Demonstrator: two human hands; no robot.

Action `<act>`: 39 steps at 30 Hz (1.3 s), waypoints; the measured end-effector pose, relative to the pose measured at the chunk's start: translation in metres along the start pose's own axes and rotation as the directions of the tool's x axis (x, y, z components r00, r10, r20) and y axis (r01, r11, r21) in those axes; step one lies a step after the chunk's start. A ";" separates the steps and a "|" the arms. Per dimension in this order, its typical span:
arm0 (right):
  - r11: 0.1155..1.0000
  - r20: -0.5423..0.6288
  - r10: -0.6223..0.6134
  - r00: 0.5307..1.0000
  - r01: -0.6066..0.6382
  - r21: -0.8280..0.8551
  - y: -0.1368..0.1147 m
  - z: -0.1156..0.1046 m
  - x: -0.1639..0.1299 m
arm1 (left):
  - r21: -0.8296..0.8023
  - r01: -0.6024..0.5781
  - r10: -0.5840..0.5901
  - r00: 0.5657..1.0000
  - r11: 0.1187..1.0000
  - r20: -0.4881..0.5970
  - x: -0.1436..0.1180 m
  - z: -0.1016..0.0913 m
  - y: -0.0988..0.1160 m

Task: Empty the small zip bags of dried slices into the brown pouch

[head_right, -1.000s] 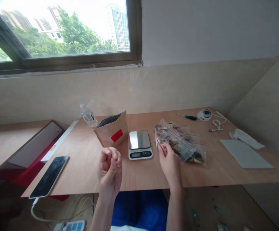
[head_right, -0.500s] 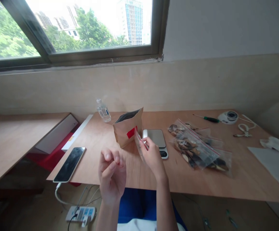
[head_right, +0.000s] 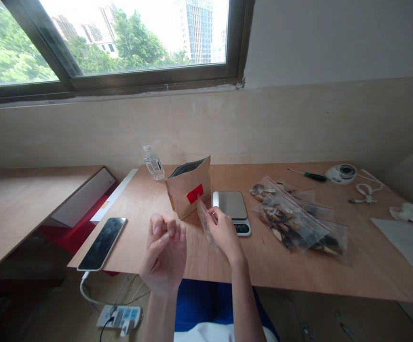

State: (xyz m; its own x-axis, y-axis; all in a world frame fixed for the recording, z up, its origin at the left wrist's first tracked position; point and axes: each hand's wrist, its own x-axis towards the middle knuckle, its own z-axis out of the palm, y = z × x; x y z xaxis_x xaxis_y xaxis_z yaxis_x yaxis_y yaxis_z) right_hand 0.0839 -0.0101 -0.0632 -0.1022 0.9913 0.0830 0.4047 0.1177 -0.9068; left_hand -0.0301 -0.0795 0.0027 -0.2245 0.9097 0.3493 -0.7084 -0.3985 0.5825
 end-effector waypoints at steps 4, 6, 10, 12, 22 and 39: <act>0.999 0.003 0.028 1.000 -0.028 0.019 0.009 0.003 -0.003 | -0.009 0.033 -0.033 0.999 0.999 -0.018 -0.006 -0.001 -0.009; 0.999 0.000 0.034 0.999 -0.034 0.024 0.013 0.003 -0.005 | -0.018 0.047 -0.047 0.999 0.999 -0.025 -0.008 0.000 -0.013; 0.997 -0.010 0.032 0.999 -0.032 0.077 0.018 0.002 -0.008 | -0.027 0.071 -0.071 0.997 0.997 -0.008 -0.011 0.002 -0.020; 0.992 -0.016 0.037 0.999 -0.035 0.120 0.020 0.002 -0.010 | -0.034 0.079 -0.079 0.997 0.996 0.014 -0.012 0.002 -0.022; 0.944 0.001 0.083 0.997 -0.079 0.321 0.022 0.004 -0.020 | 0.044 0.148 -0.146 0.989 0.988 -0.034 -0.010 -0.015 -0.031; 0.864 0.076 0.103 0.992 -0.127 0.488 0.022 0.003 -0.024 | 0.591 0.410 -0.372 0.908 0.695 -0.193 0.001 -0.062 -0.061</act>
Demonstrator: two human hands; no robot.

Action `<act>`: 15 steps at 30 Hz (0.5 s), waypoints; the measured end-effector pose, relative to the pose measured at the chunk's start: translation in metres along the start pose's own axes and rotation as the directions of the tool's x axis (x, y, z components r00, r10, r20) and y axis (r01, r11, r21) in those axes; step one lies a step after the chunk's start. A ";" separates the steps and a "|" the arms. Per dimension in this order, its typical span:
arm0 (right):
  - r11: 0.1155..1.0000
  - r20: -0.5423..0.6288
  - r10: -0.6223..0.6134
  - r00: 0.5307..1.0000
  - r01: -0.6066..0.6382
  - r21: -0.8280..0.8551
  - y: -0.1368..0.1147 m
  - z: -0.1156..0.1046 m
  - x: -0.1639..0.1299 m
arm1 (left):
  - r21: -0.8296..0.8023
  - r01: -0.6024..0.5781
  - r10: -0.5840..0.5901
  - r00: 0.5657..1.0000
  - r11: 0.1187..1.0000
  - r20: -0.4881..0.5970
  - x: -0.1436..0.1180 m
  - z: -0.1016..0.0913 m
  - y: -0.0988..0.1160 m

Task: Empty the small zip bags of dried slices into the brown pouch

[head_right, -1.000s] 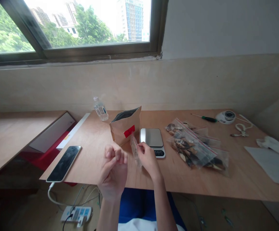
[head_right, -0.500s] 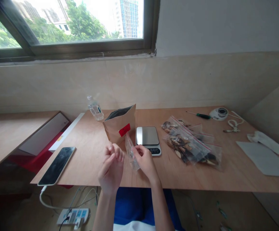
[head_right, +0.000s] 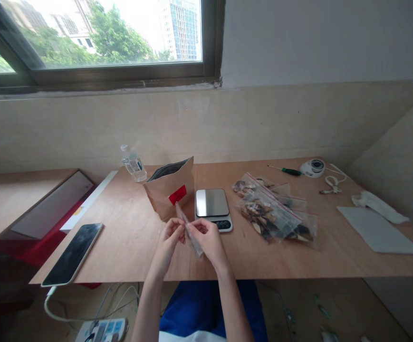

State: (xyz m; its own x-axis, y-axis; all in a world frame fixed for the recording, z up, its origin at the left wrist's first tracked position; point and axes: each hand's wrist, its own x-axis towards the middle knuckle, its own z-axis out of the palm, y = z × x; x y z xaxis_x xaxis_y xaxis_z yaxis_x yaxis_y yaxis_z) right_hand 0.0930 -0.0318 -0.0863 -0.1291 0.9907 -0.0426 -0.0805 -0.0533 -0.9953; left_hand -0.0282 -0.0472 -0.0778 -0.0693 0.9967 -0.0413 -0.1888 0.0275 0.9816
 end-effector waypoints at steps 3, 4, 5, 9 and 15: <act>1.000 0.008 -0.002 1.000 0.001 0.021 0.001 0.001 0.001 | 0.016 0.043 -0.043 0.999 0.999 -0.032 -0.001 0.004 0.000; 1.000 0.014 0.002 1.000 -0.002 0.022 0.001 0.001 0.001 | 0.031 0.067 -0.065 0.997 0.997 -0.037 0.000 0.004 0.000; 1.000 0.021 0.007 1.000 -0.008 0.022 0.001 0.001 0.002 | 0.051 0.090 -0.088 0.995 0.995 -0.037 0.000 0.004 -0.002; 0.999 0.082 0.037 0.996 -0.038 0.008 0.003 0.000 0.001 | 0.125 0.125 -0.123 0.992 0.984 -0.024 0.004 0.003 -0.011; 0.997 0.090 0.010 0.996 -0.002 -0.082 0.002 -0.004 -0.001 | 0.193 0.043 -0.038 0.999 0.980 -0.030 0.003 -0.001 -0.013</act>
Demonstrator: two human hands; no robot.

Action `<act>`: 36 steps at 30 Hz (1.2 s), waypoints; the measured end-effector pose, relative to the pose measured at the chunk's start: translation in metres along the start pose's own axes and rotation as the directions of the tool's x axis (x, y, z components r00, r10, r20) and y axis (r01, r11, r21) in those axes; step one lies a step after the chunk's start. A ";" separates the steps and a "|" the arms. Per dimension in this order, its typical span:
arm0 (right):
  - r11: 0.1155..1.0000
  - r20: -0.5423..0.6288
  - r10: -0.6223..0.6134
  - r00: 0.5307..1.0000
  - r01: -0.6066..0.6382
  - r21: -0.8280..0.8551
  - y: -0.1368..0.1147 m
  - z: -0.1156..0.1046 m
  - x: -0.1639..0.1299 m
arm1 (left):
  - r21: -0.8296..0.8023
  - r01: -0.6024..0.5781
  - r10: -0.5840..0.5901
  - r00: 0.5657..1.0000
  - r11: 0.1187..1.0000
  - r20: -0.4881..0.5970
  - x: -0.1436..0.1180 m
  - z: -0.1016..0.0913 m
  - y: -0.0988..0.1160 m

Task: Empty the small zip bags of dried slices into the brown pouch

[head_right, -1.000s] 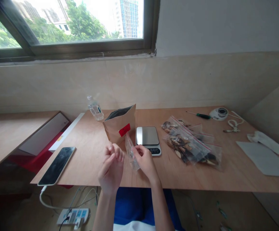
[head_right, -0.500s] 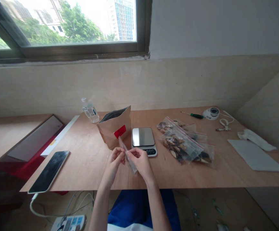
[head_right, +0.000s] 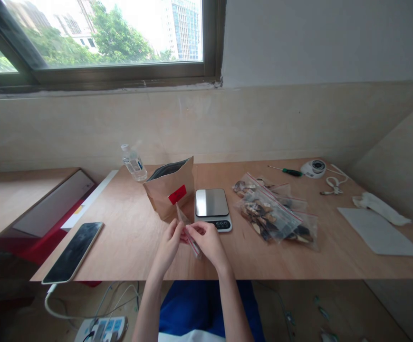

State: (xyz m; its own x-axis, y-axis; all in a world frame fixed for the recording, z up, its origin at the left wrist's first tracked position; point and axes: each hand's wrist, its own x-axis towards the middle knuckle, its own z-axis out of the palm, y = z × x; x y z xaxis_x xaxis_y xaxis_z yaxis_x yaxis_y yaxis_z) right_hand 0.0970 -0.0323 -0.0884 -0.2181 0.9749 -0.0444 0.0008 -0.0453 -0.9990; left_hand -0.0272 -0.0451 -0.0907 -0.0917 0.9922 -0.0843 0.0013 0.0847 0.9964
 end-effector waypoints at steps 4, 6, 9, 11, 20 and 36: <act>0.999 -0.020 -0.016 1.000 0.015 -0.047 -0.002 -0.001 -0.001 | 0.020 0.000 0.000 1.000 1.000 0.017 -0.002 -0.002 0.007; 0.999 -0.022 -0.007 1.000 0.006 -0.052 -0.003 -0.001 -0.001 | 0.013 0.011 -0.011 1.000 1.000 0.029 -0.003 -0.002 0.010; 0.998 -0.014 0.003 1.000 -0.004 -0.058 -0.007 0.000 -0.003 | -0.015 0.039 -0.038 0.999 0.999 0.031 -0.004 -0.001 0.011; 0.998 -0.009 0.002 1.000 -0.003 -0.057 -0.008 0.001 -0.004 | -0.039 0.055 -0.054 0.998 0.998 0.032 -0.003 -0.001 0.009; 0.999 0.001 0.010 1.000 -0.010 -0.030 0.000 0.001 0.000 | -0.089 0.065 -0.060 0.996 0.994 0.059 0.000 0.001 0.004; 0.990 -0.121 -0.005 0.993 -0.013 -0.142 0.000 0.003 0.000 | 0.055 -0.094 0.092 0.995 0.994 0.037 0.003 -0.002 -0.002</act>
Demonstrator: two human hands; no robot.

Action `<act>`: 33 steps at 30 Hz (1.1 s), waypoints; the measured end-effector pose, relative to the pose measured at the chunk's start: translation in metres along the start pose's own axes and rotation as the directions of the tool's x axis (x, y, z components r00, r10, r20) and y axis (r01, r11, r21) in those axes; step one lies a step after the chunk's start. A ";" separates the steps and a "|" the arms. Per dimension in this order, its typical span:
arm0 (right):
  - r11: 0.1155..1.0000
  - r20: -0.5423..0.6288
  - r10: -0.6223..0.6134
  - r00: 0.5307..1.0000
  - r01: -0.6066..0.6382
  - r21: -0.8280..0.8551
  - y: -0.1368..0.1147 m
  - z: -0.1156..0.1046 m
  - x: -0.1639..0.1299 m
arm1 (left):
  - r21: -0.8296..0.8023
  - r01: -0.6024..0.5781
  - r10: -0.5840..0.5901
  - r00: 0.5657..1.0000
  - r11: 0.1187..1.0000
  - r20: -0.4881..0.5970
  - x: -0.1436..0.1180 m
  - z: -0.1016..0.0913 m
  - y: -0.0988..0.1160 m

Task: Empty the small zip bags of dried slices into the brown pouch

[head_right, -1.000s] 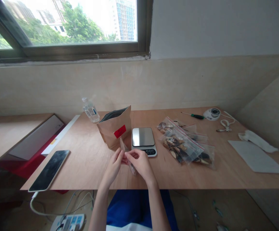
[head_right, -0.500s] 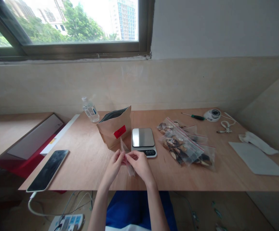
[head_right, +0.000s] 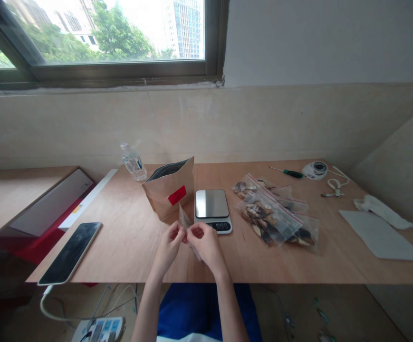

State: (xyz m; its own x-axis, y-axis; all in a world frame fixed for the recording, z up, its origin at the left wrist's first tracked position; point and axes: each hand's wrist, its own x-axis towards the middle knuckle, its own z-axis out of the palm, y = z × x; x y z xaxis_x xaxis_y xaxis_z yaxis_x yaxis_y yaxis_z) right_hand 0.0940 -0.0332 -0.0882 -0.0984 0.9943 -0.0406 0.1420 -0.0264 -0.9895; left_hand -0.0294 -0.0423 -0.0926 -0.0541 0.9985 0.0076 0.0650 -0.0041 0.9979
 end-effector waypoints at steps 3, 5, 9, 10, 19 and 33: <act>0.998 -0.139 -0.026 0.990 0.018 -0.058 0.003 0.000 0.002 | 0.005 -0.021 0.021 1.000 1.000 0.010 -0.001 0.001 0.002; 0.997 -0.200 -0.033 0.979 0.019 -0.072 0.004 0.002 0.002 | 0.024 -0.026 0.025 0.999 0.999 0.039 -0.002 0.003 0.003; 0.996 -0.258 -0.052 0.965 0.029 -0.090 0.004 0.002 0.002 | 0.109 -0.065 0.062 0.998 0.992 0.029 -0.006 0.005 0.006; 0.994 -0.295 -0.058 0.954 0.028 -0.104 0.004 -0.001 0.003 | 0.129 -0.067 0.067 0.998 0.989 0.007 -0.007 0.004 0.007; 0.991 -0.424 -0.028 0.905 0.080 0.106 -0.007 -0.040 0.000 | 0.090 -0.043 0.047 0.998 0.995 -0.049 -0.014 -0.035 0.010; 0.925 -0.214 -0.094 0.972 0.164 0.342 -0.043 -0.028 0.001 | -0.517 0.027 -0.127 0.979 0.855 -0.160 -0.001 -0.003 -0.039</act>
State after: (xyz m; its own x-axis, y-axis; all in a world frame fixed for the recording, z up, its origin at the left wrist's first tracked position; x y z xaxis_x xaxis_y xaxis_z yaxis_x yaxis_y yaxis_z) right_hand 0.1157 -0.0285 -0.0421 0.1014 0.9914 0.0827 -0.2214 0.1035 -0.9697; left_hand -0.0347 -0.0435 -0.1311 -0.2203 0.9693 -0.1092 -0.4612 -0.0049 0.8873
